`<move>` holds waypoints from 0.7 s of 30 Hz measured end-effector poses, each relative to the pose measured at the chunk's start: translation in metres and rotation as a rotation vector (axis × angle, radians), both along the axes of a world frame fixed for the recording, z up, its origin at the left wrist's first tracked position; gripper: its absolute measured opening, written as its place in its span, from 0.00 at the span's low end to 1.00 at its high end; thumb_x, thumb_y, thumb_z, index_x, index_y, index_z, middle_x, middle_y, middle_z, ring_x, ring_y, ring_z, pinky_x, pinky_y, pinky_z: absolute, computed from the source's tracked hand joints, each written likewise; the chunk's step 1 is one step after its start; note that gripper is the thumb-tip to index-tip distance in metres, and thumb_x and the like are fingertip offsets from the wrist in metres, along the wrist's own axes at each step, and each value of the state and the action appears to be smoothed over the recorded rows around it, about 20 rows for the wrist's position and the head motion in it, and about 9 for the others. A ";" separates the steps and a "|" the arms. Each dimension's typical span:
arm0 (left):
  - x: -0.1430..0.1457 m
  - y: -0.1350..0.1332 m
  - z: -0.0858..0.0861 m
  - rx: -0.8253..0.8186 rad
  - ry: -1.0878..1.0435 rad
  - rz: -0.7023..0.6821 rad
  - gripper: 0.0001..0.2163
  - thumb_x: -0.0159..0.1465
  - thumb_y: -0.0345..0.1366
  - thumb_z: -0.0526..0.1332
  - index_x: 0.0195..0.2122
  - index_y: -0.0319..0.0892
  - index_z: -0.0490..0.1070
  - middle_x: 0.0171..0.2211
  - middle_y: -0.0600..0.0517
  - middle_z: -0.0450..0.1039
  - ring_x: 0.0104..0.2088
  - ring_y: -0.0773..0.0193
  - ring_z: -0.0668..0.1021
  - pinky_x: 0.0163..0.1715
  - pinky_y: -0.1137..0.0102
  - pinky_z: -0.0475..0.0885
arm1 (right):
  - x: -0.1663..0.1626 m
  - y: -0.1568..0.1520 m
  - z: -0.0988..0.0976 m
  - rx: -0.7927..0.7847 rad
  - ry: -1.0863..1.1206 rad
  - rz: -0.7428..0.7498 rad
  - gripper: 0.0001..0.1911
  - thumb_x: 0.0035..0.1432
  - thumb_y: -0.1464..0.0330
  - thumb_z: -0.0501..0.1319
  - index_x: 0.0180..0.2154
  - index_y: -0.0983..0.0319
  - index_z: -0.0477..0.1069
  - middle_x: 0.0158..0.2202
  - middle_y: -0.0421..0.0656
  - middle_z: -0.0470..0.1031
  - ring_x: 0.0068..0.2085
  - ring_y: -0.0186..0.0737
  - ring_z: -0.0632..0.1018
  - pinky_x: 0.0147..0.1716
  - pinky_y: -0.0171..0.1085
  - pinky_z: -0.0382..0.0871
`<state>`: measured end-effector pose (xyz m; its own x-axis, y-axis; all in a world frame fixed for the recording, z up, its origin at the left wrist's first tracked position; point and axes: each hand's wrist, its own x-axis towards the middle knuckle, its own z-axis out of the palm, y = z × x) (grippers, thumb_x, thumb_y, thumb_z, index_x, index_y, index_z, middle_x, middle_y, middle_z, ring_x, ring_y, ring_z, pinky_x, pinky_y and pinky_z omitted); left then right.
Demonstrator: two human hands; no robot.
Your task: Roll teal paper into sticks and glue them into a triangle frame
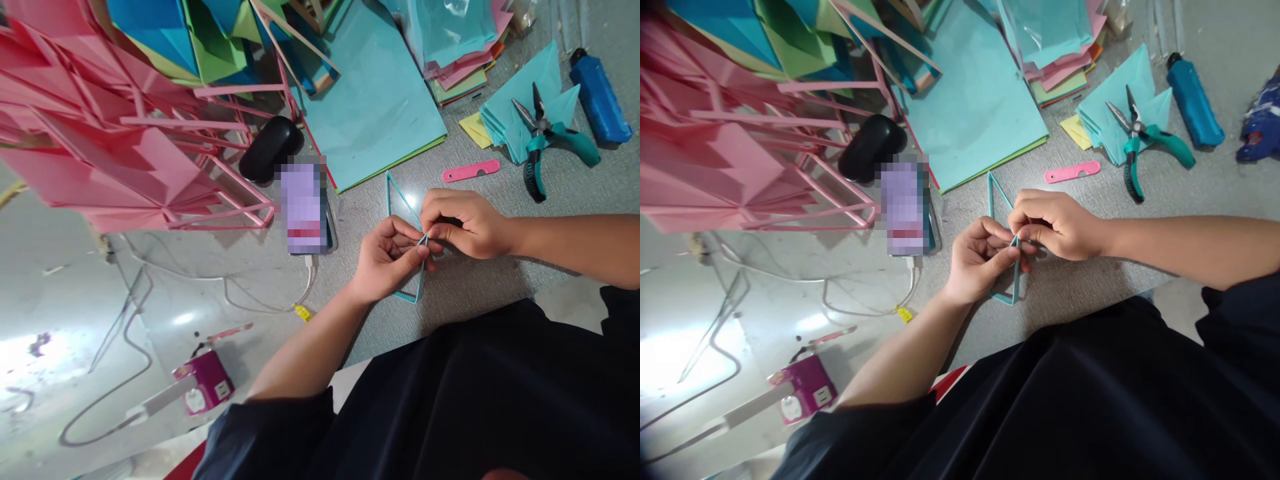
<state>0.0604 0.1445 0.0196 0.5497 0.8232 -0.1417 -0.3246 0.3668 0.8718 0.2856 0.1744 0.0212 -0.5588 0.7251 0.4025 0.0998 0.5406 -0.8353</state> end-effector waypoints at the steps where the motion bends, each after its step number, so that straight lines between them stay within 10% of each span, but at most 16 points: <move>1: 0.000 0.000 0.000 -0.001 0.008 -0.004 0.19 0.69 0.45 0.80 0.41 0.44 0.70 0.35 0.51 0.89 0.30 0.63 0.90 0.34 0.70 0.88 | 0.000 0.000 0.001 0.003 -0.003 -0.001 0.07 0.76 0.73 0.63 0.40 0.59 0.74 0.36 0.39 0.75 0.36 0.36 0.76 0.37 0.36 0.68; 13: -0.003 0.003 -0.001 -0.008 0.018 -0.092 0.17 0.69 0.44 0.80 0.40 0.42 0.74 0.30 0.54 0.84 0.28 0.68 0.87 0.30 0.77 0.81 | -0.002 -0.006 0.002 0.001 -0.003 0.019 0.08 0.72 0.72 0.60 0.36 0.58 0.67 0.32 0.36 0.65 0.32 0.34 0.67 0.33 0.36 0.60; 21: -0.004 0.001 -0.003 -0.017 0.067 -0.100 0.19 0.68 0.46 0.80 0.39 0.42 0.73 0.35 0.48 0.88 0.29 0.66 0.88 0.31 0.75 0.82 | 0.000 -0.001 0.006 -0.323 0.120 -0.019 0.10 0.68 0.74 0.59 0.33 0.57 0.64 0.29 0.34 0.64 0.29 0.33 0.64 0.28 0.35 0.59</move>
<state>0.0561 0.1455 0.0169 0.6174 0.7622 -0.1949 -0.2267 0.4096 0.8836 0.2856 0.1737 0.0268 -0.5066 0.8357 0.2121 -0.0020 0.2449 -0.9696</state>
